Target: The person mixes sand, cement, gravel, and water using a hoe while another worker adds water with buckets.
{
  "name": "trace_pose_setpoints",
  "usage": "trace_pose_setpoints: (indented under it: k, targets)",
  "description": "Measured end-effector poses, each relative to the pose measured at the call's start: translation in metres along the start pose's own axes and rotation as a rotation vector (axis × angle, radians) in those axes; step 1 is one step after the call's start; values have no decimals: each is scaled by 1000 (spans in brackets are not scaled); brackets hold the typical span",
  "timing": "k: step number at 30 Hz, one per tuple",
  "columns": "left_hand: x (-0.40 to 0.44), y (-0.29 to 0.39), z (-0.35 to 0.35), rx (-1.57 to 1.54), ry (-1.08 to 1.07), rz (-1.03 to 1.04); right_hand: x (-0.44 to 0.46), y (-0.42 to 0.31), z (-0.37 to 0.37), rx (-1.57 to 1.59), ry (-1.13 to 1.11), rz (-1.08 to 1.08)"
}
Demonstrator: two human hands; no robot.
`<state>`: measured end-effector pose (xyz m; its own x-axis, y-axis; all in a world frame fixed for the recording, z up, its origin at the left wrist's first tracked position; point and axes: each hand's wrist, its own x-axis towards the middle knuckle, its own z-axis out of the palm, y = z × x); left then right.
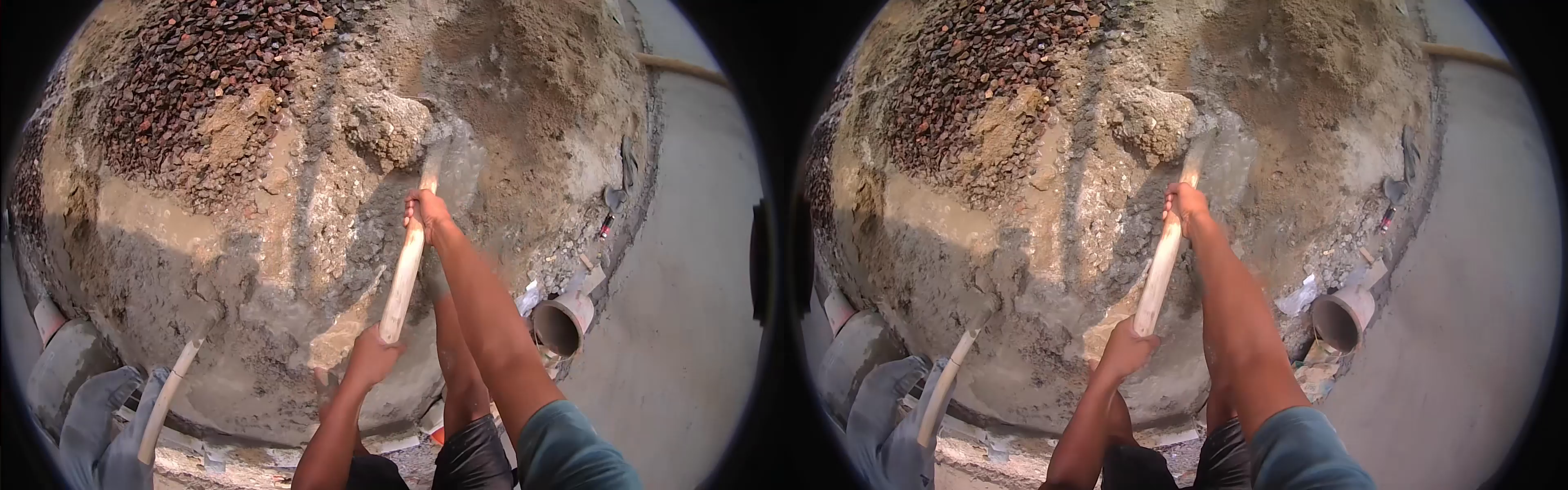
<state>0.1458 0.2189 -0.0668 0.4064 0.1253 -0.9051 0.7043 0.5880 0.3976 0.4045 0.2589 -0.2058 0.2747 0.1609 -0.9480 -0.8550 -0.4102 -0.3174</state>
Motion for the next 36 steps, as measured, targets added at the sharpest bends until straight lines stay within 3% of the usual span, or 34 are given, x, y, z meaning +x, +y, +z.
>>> trace_pose_setpoints:
  k: [4, 13, 15, 17, 18, 20, 22, 25, 30, 34, 36]
  targets:
    - [-63, -70, -34, 76, 10, -44, -29, 106, 3, 74, -20, 99]
    - [-240, -190, -108, 68, 39, -456, -178, 292, 64, 145, 120, 306]
    - [-283, -239, -110, 120, 122, -403, -209, 356, 67, 116, 148, 228]
    - [-342, -315, -127, 493, 59, -359, -251, 400, 72, 117, 152, 272]
    - [-354, -310, -120, 526, 123, -275, -270, 410, 76, 91, 162, 346]
    - [-352, -278, -117, 579, 189, -135, -302, 371, 86, 88, 156, 400]
    - [-340, -270, -99, 457, 223, -163, -317, 314, 76, 97, 123, 373]
    - [-239, -208, -83, 451, 180, -177, -249, 289, 35, 289, 19, 171]
    - [-23, -6, -5, 479, 167, 42, -67, 32, -23, 209, 52, -303]
    - [71, 89, 65, 355, 195, 238, 34, -117, -65, -25, 125, -293]
    - [74, 88, 83, 304, 138, 215, 41, -117, -81, -130, 131, -211]
